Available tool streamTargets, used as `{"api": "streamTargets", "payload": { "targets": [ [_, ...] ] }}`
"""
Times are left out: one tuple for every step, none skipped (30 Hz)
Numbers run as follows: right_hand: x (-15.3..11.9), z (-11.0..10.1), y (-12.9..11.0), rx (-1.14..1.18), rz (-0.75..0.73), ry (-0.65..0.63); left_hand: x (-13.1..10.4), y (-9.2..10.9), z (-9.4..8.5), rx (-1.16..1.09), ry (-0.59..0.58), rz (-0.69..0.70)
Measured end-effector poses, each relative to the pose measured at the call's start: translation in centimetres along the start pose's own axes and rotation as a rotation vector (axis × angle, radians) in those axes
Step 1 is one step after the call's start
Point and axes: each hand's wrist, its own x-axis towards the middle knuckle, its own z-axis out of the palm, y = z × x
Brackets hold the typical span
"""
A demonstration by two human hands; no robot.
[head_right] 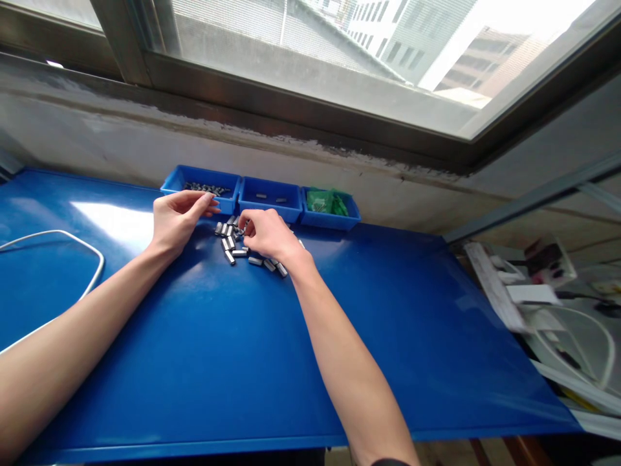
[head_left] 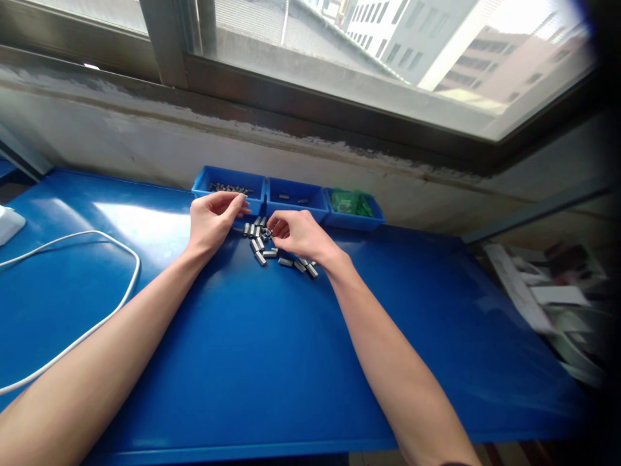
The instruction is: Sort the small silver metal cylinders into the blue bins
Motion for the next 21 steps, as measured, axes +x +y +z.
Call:
{"api": "streamTargets", "payload": {
  "targets": [
    [0.0, -0.1, 0.1, 0.028, 0.007, -0.002, 0.0, 0.0, 0.0, -0.005, -0.002, 0.004],
    [0.0, -0.2, 0.2, 0.063, 0.018, -0.004, 0.0, 0.0, 0.0, -0.009, -0.006, 0.007],
    [0.0, -0.4, 0.3, 0.106, 0.033, -0.002, 0.0, 0.0, 0.0, -0.011, -0.013, 0.01],
    [-0.1, -0.6, 0.4, 0.155, 0.051, 0.005, 0.0, 0.1, 0.0, -0.01, -0.023, 0.013],
    [-0.1, -0.8, 0.4, 0.211, 0.071, 0.014, 0.0, 0.2, 0.0, -0.007, -0.035, 0.016],
    [-0.2, -1.0, 0.4, 0.275, 0.091, 0.024, 0.0, 0.3, 0.0, -0.003, -0.053, 0.017],
    [-0.2, -1.2, 0.4, 0.35, 0.109, 0.03, -0.1, 0.3, 0.0, 0.002, -0.071, 0.017],
    [-0.2, -1.3, 0.4, 0.433, 0.125, 0.036, -0.1, 0.4, 0.0, 0.006, -0.093, 0.016],
    [-0.2, -1.4, 0.4, 0.52, 0.139, 0.042, -0.2, 0.5, 0.0, 0.01, -0.117, 0.015],
    [-0.2, -1.5, 0.5, 0.604, 0.152, 0.052, -0.3, 0.6, 0.0, 0.013, -0.139, 0.015],
    [-0.2, -1.5, 0.5, 0.68, 0.165, 0.066, -0.4, 0.6, 0.0, 0.018, -0.16, 0.016],
    [-0.2, -1.5, 0.6, 0.742, 0.177, 0.083, -0.4, 0.7, 0.0, 0.023, -0.179, 0.019],
    [-0.2, -1.5, 0.6, 0.789, 0.19, 0.099, -0.5, 0.7, 0.0, 0.028, -0.194, 0.021],
    [-0.2, -1.5, 0.7, 0.826, 0.205, 0.112, -0.5, 0.7, 0.0, 0.03, -0.206, 0.021],
    [-0.2, -1.5, 0.7, 0.856, 0.218, 0.119, -0.6, 0.7, 0.1, 0.031, -0.217, 0.021],
    [-0.2, -1.5, 0.7, 0.886, 0.231, 0.121, -0.6, 0.6, 0.1, 0.029, -0.227, 0.019],
    [-0.2, -1.5, 0.7, 0.916, 0.24, 0.12, -0.6, 0.6, 0.1, 0.026, -0.237, 0.017],
    [-0.3, -1.5, 0.7, 0.946, 0.246, 0.119, -0.7, 0.5, 0.1, 0.022, -0.247, 0.015],
    [-0.3, -1.5, 0.6, 0.972, 0.25, 0.117, -0.7, 0.5, 0.0, 0.021, -0.258, 0.016],
    [-0.3, -1.5, 0.6, 0.99, 0.253, 0.115, -0.7, 0.5, 0.0, 0.023, -0.269, 0.02],
    [-0.3, -1.4, 0.5, 1.002, 0.258, 0.116, -0.8, 0.5, 0.0, 0.03, -0.278, 0.028]
  ]
}}
